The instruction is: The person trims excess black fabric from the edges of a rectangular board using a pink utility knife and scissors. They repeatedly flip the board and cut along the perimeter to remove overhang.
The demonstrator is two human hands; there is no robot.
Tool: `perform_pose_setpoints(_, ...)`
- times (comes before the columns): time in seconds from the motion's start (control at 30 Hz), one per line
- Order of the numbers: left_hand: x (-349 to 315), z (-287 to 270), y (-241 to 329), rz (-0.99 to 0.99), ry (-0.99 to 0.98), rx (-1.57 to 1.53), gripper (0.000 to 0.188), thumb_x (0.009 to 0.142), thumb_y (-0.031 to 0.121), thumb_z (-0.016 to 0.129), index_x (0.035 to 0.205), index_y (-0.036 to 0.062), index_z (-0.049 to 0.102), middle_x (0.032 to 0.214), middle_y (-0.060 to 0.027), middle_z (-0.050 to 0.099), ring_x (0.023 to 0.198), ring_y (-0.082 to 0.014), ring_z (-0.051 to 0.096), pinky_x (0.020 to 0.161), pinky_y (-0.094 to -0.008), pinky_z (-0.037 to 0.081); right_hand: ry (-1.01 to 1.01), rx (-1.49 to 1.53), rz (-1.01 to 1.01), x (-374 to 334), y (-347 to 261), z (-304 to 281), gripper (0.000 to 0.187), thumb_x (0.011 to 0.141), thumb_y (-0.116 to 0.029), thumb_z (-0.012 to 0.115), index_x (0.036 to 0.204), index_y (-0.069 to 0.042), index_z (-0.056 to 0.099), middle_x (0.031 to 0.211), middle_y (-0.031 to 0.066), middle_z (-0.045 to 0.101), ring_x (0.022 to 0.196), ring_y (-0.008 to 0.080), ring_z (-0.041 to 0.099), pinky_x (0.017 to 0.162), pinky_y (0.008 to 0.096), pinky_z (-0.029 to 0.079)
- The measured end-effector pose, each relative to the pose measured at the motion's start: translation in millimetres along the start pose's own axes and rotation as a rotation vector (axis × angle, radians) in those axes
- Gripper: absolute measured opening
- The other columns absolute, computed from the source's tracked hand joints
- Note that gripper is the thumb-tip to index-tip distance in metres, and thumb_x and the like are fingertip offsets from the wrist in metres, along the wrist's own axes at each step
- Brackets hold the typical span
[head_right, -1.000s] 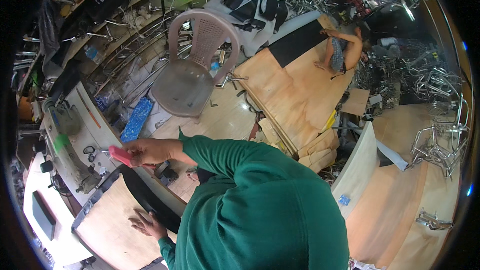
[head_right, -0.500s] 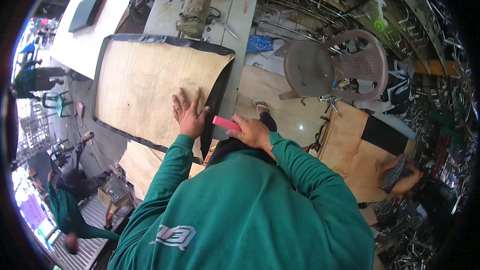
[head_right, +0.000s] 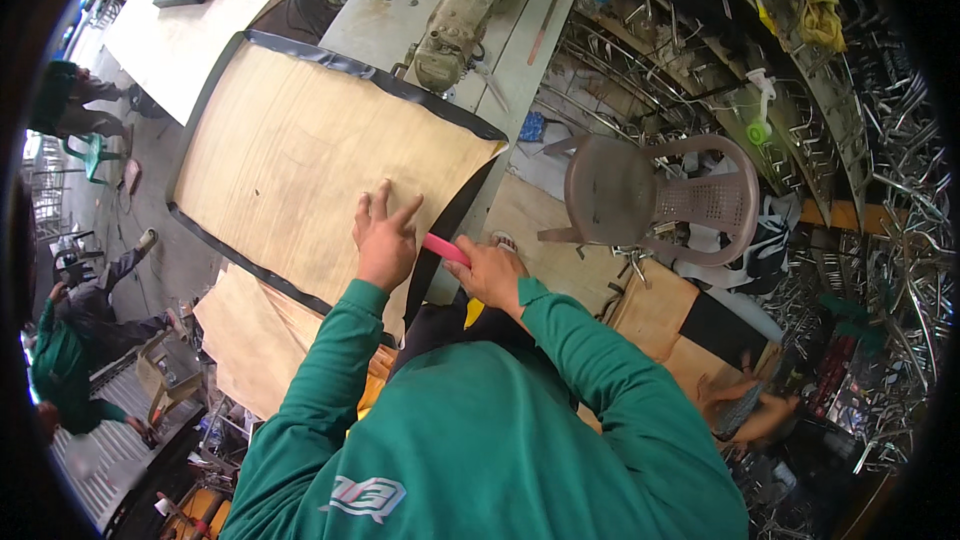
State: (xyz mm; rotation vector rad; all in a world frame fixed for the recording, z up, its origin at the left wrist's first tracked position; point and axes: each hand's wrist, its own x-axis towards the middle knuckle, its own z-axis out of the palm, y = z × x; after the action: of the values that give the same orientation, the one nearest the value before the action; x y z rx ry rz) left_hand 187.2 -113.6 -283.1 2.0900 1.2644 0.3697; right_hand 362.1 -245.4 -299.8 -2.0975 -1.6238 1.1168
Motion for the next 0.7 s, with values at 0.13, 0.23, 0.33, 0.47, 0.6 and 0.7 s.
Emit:
perform_pose_setpoints(0.13, 1.3, 2.2, 35.5, 0.317, 0.052, -0.794, 0.007, 0.094, 0.005, 0.074, 0.101, 0.0036, 0.075, 0.085, -0.0067, 0.071, 0.077, -0.016, 0.065, 0.069, -0.0333, 0.05, 0.031, -0.172, -0.138, 2.5, 26.0, 26.7, 0.038, 0.109, -0.042, 0.061, 0.132, -0.012, 0.059, 0.094, 0.0214, 0.077, 0.089, 0.0489, 0.075, 0.081, 0.0607, 0.059)
perform_pose_setpoints(0.23, 16.1, 21.2, 64.7, 0.068, -0.221, -0.844, 0.015, 0.088, 0.013, 0.075, 0.081, 0.002, 0.067, 0.069, -0.0128, 0.06, 0.06, -0.0224, 0.058, 0.058, -0.0396, 0.046, -0.03, -0.237, -0.14, 10.5, 49.8, 52.2, 0.031, 0.105, -0.03, 0.063, 0.123, -0.006, 0.066, 0.096, 0.018, 0.078, 0.094, 0.0423, 0.077, 0.082, 0.0555, 0.061)
perform_pose_setpoints(0.33, 9.8, 29.6, 94.6, 0.251, -0.29, -0.939, 0.017, 0.088, 0.013, 0.071, 0.08, -0.0005, 0.065, 0.07, -0.0143, 0.06, 0.061, -0.0243, 0.058, 0.059, -0.0404, 0.047, 0.152, 0.041, -0.24, 8.7, 64.5, 67.0, 0.028, 0.102, -0.025, 0.066, 0.121, -0.004, 0.068, 0.099, 0.0157, 0.077, 0.1, 0.0373, 0.077, 0.085, 0.0513, 0.061)
perform_pose_setpoints(0.47, 5.0, 22.1, 101.7, 0.574, -0.227, -0.952, 0.02, 0.089, 0.017, 0.069, 0.082, -0.0016, 0.064, 0.071, -0.0178, 0.062, 0.063, -0.0271, 0.063, 0.061, -0.0411, 0.051, 0.176, 0.02, -0.237, -0.1, 73.7, 63.8, 0.032, 0.101, -0.023, 0.07, 0.127, -0.006, 0.066, 0.105, 0.0139, 0.076, 0.107, 0.0325, 0.075, 0.088, 0.0477, 0.06)
perform_pose_setpoints(0.6, 13.4, 30.1, 87.7, 0.191, -0.313, -0.824, 0.022, 0.089, 0.021, 0.069, 0.088, -0.0003, 0.065, 0.077, -0.0202, 0.065, 0.069, -0.0361, 0.066, 0.065, -0.0463, 0.053, 0.288, 0.05, -0.258, -18.2, 78.5, 66.3, 0.037, 0.1, -0.021, 0.073, 0.133, -0.007, 0.065, 0.11, 0.0121, 0.074, 0.114, 0.0278, 0.073, 0.092, 0.044, 0.059)
perform_pose_setpoints(0.7, -1.8, 53.5, 98.1, 0.502, -0.415, -0.781, 0.016, 0.089, 0.02, 0.072, 0.087, 0.0044, 0.069, 0.076, -0.0146, 0.07, 0.073, -0.0321, 0.073, 0.067, -0.044, 0.056, 0.421, 0.452, -0.139, -36.4, 84.2, 78.1, 0.039, 0.101, -0.022, 0.073, 0.135, -0.007, 0.063, 0.114, 0.0118, 0.073, 0.117, 0.0247, 0.072, 0.092, 0.0416, 0.059)
